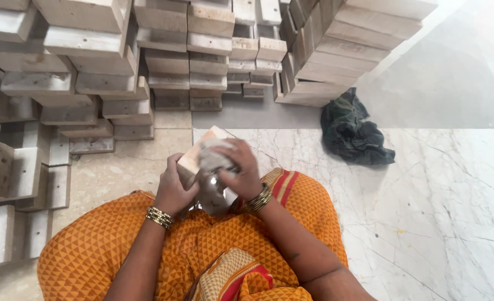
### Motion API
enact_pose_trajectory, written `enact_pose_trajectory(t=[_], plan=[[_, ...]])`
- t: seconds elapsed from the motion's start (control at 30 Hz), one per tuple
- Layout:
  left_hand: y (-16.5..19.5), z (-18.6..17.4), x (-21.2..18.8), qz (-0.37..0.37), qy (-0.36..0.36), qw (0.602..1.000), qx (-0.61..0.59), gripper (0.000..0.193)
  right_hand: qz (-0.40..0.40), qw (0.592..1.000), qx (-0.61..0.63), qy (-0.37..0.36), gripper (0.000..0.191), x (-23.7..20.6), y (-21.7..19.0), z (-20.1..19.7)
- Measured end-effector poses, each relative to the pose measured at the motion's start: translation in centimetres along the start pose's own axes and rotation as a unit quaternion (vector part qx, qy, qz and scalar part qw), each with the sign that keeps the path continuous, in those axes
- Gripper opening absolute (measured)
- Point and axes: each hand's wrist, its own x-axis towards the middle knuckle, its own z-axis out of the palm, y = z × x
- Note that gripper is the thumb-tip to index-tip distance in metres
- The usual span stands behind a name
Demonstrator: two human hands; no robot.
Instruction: The person sits on the floor and wipes wooden boxes and box parts one at a time with a cloth, turning them to clean different sides, and places the wiped boxes onto stacks beside them.
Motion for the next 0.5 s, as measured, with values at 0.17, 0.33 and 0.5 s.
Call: enact_pose_trajectory(t=[0.17,0.33,0.5], plan=[[0.5,-1.3,-2.8,-0.093,0.041,0.988,0.115,0.068,-0.037,0.981,-0.150,-0.119,0.044,-0.3,-7.3,2.9],[0.5,-2.5,-4.2,-0.128,0.042,0.979,0.151,0.043,-0.006,0.960,-0.232,-0.157,0.040,-2.0,-9.4,5.3],[1.0,-2.1,-3.6,-0.125,0.033,0.978,0.161,0.048,0.041,0.930,-0.359,-0.064,0.048,-0.4,-4.0,3.5]])
